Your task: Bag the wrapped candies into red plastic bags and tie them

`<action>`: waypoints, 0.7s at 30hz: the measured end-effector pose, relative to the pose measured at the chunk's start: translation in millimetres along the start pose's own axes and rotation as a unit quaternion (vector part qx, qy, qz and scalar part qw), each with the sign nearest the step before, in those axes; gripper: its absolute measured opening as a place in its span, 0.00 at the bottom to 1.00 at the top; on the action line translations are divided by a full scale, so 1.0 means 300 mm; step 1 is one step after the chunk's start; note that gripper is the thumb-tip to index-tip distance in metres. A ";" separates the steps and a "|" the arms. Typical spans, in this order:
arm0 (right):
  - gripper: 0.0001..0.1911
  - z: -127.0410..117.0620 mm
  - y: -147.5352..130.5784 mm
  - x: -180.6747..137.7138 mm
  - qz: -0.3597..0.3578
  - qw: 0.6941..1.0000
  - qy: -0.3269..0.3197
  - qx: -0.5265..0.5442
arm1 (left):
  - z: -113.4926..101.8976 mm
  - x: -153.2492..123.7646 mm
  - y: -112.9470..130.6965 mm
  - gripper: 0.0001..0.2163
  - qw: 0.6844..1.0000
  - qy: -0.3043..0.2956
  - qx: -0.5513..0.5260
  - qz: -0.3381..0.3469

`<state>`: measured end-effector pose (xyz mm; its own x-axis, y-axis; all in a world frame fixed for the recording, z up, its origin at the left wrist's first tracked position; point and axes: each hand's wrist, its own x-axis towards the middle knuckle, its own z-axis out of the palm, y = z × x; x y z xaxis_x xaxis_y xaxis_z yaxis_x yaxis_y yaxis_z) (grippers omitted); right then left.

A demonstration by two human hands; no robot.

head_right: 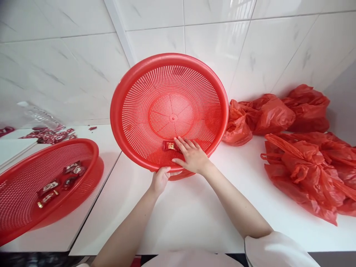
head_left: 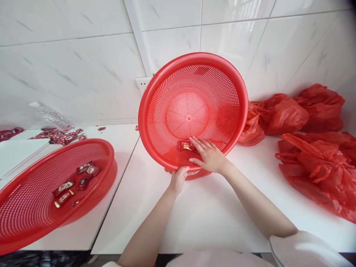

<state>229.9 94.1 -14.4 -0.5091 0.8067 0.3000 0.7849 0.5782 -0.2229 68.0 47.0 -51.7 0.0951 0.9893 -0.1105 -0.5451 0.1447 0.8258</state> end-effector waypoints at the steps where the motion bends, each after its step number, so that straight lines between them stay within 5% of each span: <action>1: 0.42 -0.006 0.000 0.000 -0.015 1.000 -0.007 0.015 | -0.001 0.000 -0.001 0.19 1.000 -0.001 0.004 -0.001; 6: 0.33 -0.038 -0.009 0.002 -0.091 0.992 -0.046 0.072 | -0.010 0.010 0.002 0.20 1.000 -0.007 0.008 -0.003; 10: 0.22 -0.022 -0.019 0.011 -0.115 0.991 -0.017 0.061 | -0.023 0.026 0.014 0.19 1.000 0.007 -0.004 0.006; 15: 0.18 0.013 -0.024 0.026 -0.063 0.997 0.048 -0.017 | -0.022 0.031 0.025 0.21 0.999 0.019 -0.006 0.026; 21: 0.20 -0.019 0.008 0.011 0.042 0.988 0.146 0.026 | -0.017 0.016 0.010 0.24 1.000 -0.007 0.008 0.004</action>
<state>232.0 97.4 -8.5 -0.3125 0.7873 0.5315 0.7975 0.5214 -0.3035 62.6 52.2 -52.6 0.1028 0.9900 -0.0961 -0.5319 0.1364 0.8358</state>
